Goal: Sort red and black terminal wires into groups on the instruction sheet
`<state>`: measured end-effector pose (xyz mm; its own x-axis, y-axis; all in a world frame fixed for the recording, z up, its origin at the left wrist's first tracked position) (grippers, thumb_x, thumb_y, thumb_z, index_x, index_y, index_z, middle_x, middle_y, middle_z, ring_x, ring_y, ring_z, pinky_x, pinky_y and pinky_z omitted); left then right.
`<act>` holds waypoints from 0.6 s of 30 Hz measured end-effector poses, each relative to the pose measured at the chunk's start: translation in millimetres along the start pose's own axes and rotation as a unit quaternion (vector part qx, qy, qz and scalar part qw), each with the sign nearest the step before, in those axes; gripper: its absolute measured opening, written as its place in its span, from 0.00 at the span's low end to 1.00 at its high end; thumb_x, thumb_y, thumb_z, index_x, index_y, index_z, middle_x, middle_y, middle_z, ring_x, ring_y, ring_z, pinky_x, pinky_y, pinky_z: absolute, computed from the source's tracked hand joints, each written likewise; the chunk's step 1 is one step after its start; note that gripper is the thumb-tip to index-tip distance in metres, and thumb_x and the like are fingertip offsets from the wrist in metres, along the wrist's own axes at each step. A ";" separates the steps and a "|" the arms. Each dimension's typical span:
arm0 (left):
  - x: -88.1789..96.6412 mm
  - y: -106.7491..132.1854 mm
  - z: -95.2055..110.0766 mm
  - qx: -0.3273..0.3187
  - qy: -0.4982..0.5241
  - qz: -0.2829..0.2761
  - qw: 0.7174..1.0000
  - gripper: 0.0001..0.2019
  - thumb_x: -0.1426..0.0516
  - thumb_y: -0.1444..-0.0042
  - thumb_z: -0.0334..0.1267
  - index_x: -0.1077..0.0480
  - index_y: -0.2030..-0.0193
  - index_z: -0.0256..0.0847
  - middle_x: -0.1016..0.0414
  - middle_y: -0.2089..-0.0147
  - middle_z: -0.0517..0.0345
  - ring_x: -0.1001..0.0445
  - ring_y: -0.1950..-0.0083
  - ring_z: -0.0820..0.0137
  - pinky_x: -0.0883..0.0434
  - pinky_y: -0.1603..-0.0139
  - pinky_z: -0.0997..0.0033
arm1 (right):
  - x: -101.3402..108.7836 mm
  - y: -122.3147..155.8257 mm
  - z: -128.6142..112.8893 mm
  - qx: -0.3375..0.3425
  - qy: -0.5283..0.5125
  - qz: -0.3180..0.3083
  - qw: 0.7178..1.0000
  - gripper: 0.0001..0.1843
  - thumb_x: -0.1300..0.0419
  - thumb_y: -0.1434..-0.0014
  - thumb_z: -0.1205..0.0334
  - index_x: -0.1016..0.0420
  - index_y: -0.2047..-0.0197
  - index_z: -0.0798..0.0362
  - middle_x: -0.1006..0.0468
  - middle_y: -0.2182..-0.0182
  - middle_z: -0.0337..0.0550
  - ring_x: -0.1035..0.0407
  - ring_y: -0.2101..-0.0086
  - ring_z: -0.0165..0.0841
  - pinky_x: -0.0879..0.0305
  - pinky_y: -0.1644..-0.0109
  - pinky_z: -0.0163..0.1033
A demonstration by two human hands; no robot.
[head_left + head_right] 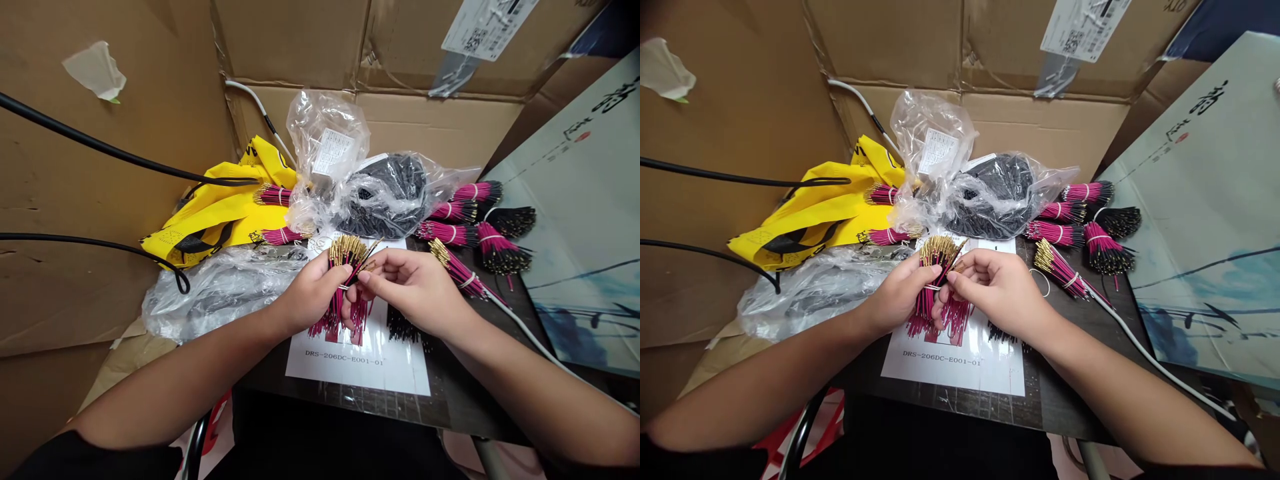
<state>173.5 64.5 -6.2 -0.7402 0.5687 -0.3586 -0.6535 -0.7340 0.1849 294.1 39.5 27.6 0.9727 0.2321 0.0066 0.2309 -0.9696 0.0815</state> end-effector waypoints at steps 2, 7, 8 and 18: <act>-0.3 -0.4 0.3 -0.005 0.003 -0.002 1.000 0.04 0.48 0.34 0.37 0.39 0.58 0.40 0.31 0.74 0.67 0.27 0.80 0.73 0.22 0.81 0.68 | 0.4 -1.1 -0.3 -0.001 0.003 -0.007 1.000 0.08 0.31 0.39 0.61 0.27 0.64 0.54 0.16 0.68 0.42 0.23 0.68 0.30 0.27 0.60 0.35; 0.4 0.2 0.1 0.004 -0.030 -0.001 1.000 0.05 0.48 0.34 0.38 0.41 0.58 0.40 0.31 0.74 0.68 0.28 0.80 0.74 0.23 0.81 0.71 | -1.0 -3.3 -0.2 0.006 0.051 -0.018 0.999 0.10 0.33 0.38 0.59 0.28 0.65 0.53 0.17 0.68 0.42 0.23 0.67 0.32 0.28 0.60 0.37; 0.5 0.6 0.4 0.007 -0.042 -0.001 0.999 0.05 0.48 0.34 0.38 0.41 0.59 0.40 0.31 0.74 0.68 0.28 0.80 0.74 0.24 0.81 0.72 | -0.6 -3.1 -1.1 0.015 0.076 -0.011 0.997 0.10 0.33 0.37 0.59 0.28 0.66 0.53 0.18 0.69 0.41 0.24 0.68 0.31 0.29 0.61 0.36; -0.6 -2.6 -4.2 0.030 -0.030 -0.004 0.999 0.04 0.49 0.34 0.37 0.40 0.58 0.40 0.30 0.74 0.66 0.27 0.80 0.73 0.23 0.80 0.71 | 2.5 -2.5 3.0 -0.015 0.069 0.003 0.998 0.15 0.33 0.38 0.52 0.27 0.68 0.53 0.18 0.71 0.42 0.25 0.71 0.31 0.29 0.64 0.37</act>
<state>176.2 64.5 -10.4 -0.7422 0.5964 -0.3057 -0.6660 -0.7071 0.2374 296.0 42.3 24.4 0.9608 0.2369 0.1438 0.2223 -0.9687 0.1105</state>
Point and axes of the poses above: each hand's wrist, its own y-axis away from the middle knuckle, its own x-axis out of the back of the hand, z = x × y, the point moved 7 cm from there along -y, towards the middle knuckle
